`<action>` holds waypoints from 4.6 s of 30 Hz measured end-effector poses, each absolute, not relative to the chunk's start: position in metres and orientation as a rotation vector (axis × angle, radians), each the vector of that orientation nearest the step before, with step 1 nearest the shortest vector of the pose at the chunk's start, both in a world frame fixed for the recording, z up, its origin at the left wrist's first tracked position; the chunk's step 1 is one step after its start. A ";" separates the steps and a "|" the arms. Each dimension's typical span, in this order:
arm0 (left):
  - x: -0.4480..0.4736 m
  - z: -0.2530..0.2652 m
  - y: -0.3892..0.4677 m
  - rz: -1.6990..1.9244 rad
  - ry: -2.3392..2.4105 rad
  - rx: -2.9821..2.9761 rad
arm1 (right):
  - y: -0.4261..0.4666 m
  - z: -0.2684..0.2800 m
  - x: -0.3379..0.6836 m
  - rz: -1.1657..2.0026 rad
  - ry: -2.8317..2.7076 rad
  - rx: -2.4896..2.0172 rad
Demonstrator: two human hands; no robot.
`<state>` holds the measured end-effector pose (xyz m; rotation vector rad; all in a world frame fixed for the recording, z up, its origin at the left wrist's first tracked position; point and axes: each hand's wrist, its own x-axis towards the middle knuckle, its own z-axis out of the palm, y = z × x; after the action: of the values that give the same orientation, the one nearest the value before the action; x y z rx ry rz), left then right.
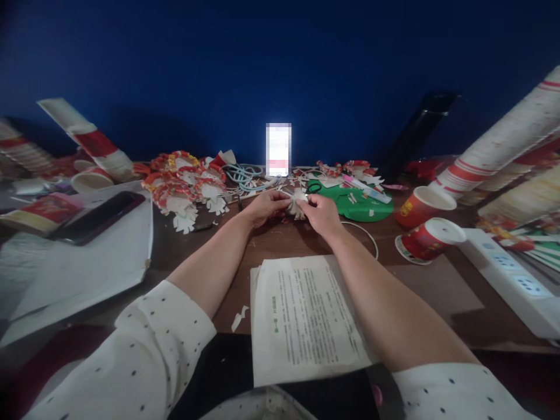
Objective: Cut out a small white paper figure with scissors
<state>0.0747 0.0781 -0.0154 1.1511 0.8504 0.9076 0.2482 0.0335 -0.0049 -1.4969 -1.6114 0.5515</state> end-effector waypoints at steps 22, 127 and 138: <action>0.076 -0.021 0.081 0.867 0.892 1.311 | 0.032 -0.006 0.248 0.656 -1.546 -1.503; 0.079 -0.019 0.077 0.939 0.987 1.353 | 0.043 -0.021 0.249 0.603 -1.463 -1.371; 0.079 -0.025 0.084 0.943 1.040 1.448 | 0.038 -0.014 0.249 0.604 -1.484 -1.390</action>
<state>0.0786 0.0841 -0.0252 1.4479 1.0400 0.9427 0.2486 0.0385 -0.0139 -1.3897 -1.4836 0.6042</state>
